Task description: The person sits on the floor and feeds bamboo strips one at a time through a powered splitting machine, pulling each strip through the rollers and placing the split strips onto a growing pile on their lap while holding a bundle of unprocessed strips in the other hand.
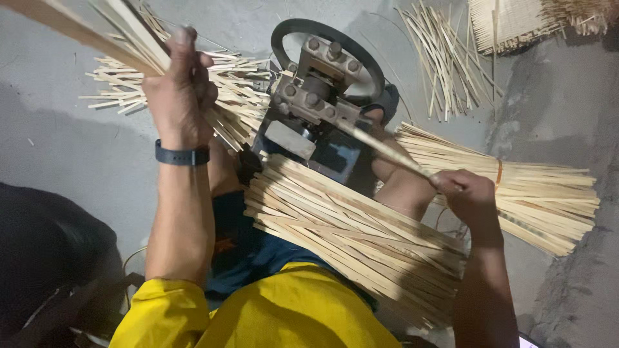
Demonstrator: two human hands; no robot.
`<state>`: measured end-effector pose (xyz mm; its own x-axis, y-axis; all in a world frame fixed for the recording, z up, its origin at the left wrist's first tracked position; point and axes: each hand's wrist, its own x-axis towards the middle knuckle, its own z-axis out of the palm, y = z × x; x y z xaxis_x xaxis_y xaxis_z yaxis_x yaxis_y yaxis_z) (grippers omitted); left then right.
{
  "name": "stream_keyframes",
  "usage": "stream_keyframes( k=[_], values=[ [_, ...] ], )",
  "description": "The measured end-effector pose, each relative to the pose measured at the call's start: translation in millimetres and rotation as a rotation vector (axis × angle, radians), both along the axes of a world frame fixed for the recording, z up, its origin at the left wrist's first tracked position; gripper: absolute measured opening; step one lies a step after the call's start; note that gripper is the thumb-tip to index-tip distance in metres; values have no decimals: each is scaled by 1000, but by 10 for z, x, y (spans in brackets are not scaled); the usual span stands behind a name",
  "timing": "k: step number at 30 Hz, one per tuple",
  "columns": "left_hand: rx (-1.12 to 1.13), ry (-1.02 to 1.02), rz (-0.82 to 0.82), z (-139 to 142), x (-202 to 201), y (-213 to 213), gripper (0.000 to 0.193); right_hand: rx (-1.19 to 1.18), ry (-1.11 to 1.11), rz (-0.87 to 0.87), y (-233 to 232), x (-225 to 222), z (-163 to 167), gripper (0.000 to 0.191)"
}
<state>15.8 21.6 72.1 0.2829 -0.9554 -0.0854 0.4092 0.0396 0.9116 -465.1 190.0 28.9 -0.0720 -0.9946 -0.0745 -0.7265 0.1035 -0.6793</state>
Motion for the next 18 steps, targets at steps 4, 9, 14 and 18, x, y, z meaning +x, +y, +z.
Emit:
stream_keyframes(
  k=[4,9,14,18],
  values=[
    [136,-10,-13,-386,-73,-113,34,-1,206,19,28,11,-72,15],
    [271,2,-19,-642,-171,-175,34,146,53,-149,-68,53,39,12],
    [232,-18,-63,-730,-203,-214,37,-219,100,173,-221,391,-61,12],
    [225,-46,-67,-822,-254,-223,38,-127,-5,94,-323,617,-151,13]
  ],
)
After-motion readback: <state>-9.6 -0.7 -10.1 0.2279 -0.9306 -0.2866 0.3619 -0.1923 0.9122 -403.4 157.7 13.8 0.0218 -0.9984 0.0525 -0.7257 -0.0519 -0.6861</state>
